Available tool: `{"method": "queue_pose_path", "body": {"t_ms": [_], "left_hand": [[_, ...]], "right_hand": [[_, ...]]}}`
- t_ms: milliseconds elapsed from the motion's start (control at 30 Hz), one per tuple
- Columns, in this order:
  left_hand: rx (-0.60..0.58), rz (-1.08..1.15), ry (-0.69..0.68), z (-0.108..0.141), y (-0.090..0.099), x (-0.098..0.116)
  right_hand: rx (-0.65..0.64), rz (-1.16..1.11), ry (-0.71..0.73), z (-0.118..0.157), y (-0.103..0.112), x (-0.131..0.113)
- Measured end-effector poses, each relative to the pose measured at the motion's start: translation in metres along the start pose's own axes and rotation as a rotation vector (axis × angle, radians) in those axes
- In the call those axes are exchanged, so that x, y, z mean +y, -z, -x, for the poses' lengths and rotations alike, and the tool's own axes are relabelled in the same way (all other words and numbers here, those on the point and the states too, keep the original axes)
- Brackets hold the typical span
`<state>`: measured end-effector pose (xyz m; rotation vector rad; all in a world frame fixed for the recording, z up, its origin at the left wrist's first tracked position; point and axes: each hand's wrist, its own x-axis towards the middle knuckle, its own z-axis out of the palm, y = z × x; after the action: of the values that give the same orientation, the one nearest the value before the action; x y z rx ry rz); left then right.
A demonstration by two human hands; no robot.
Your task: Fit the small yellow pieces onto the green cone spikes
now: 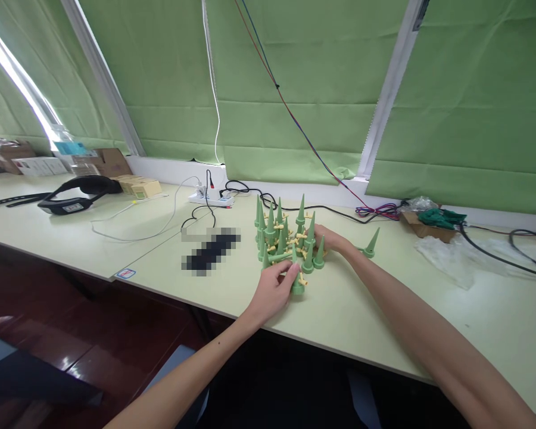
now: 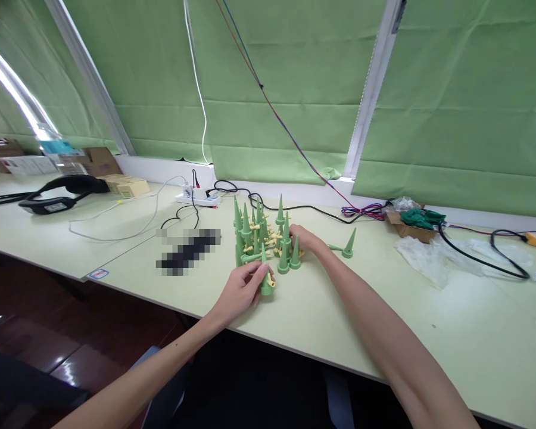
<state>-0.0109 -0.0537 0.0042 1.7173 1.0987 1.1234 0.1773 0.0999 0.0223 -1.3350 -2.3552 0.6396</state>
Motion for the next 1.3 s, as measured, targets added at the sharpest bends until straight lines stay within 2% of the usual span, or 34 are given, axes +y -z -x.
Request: {"method": "queue_pose_path", "body": {"t_ms": [467,767,1300], "left_hand": [[-0.009,0.008,-0.018,0.0,0.0,0.001],[-0.017,0.03,-0.003,0.0,0.001,0.003],[-0.022,0.057,-0.002,0.001,0.0,0.003]], "right_hand": [[0.039,0.094,0.065,-0.003,0.005,0.011],[0.124,-0.015,0.068,0.001,0.0,-0.003],[0.103,-0.037,0.055,-0.013,-0.009,0.005]]}}
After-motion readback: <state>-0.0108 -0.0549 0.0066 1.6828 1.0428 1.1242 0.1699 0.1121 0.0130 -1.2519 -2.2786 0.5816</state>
